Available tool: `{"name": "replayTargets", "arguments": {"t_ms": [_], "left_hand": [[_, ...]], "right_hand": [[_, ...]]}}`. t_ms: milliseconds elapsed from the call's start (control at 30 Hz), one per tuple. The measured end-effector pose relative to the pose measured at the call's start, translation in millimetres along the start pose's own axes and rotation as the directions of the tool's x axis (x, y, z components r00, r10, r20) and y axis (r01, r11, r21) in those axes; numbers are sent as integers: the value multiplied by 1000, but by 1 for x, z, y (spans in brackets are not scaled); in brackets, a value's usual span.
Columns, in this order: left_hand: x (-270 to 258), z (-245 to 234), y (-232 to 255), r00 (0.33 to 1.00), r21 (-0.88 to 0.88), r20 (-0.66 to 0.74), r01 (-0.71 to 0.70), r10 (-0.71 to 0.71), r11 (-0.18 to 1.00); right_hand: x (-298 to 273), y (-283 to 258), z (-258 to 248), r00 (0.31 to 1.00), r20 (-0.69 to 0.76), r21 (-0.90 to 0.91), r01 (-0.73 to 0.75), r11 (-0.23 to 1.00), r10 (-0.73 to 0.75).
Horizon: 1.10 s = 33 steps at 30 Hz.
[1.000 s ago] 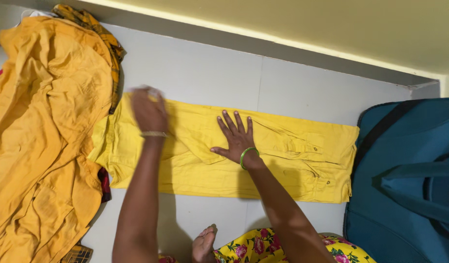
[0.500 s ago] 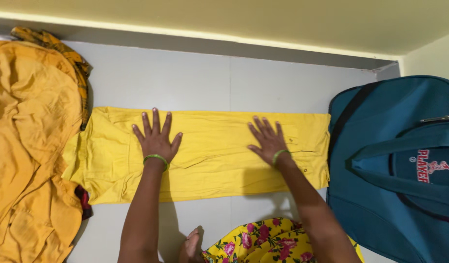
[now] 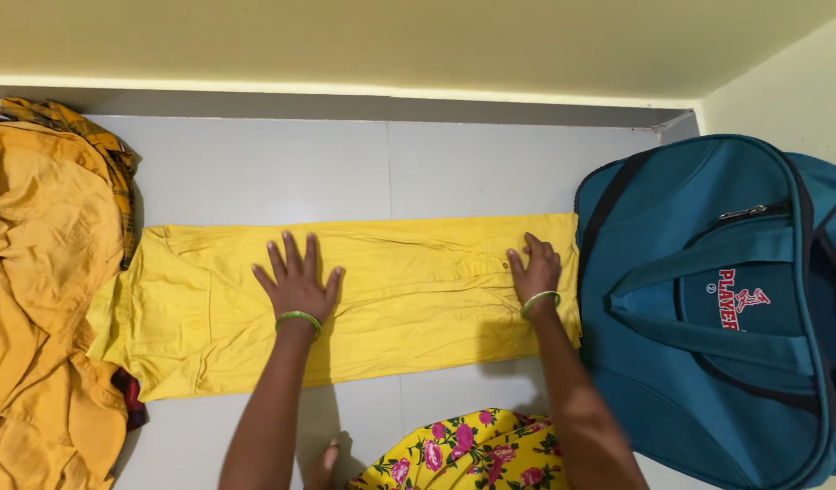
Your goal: The person folds a yellow long-sleeved shirt by hand on the floor, smoothing the fabric, folding in the sleeves, and then folding the body of the shirt into a square, ending by fastening the top button.
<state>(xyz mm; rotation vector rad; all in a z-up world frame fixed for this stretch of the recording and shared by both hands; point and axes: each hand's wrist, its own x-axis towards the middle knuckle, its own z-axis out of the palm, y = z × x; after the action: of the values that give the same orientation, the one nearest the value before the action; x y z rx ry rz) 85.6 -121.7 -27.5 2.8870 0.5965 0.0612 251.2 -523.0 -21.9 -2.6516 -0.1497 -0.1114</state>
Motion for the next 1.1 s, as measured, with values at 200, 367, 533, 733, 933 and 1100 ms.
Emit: {"name": "replayTargets", "arguments": {"t_ms": [200, 367, 533, 733, 933, 1100], "left_hand": [[-14, -5, 9, 999, 0, -33, -3, 3, 1000], [-11, -10, 11, 999, 3, -39, -3, 3, 1000], [-12, -9, 10, 1000, -9, -29, 1, -1, 1000], [-11, -10, 11, 1000, 14, -27, -6, 6, 1000], [-10, -9, 10, 1000, 28, -16, 3, -3, 1000], [-10, -9, 10, 1000, 36, -6, 7, -7, 999]], "right_hand": [[1, -20, 9, 989, -1, -28, -150, 988, 150], [8, -14, 11, 991, -26, 170, -128, 977, 134], [11, -23, 11, 994, -42, -23, -101, 995, 100], [6, -22, 20, 993, -21, -232, -117, 966, 116], [4, -13, 20, 986, -152, -256, 28, 966, -69], [9, -25, 1, 993, 53, -361, -80, 929, 106]]}}
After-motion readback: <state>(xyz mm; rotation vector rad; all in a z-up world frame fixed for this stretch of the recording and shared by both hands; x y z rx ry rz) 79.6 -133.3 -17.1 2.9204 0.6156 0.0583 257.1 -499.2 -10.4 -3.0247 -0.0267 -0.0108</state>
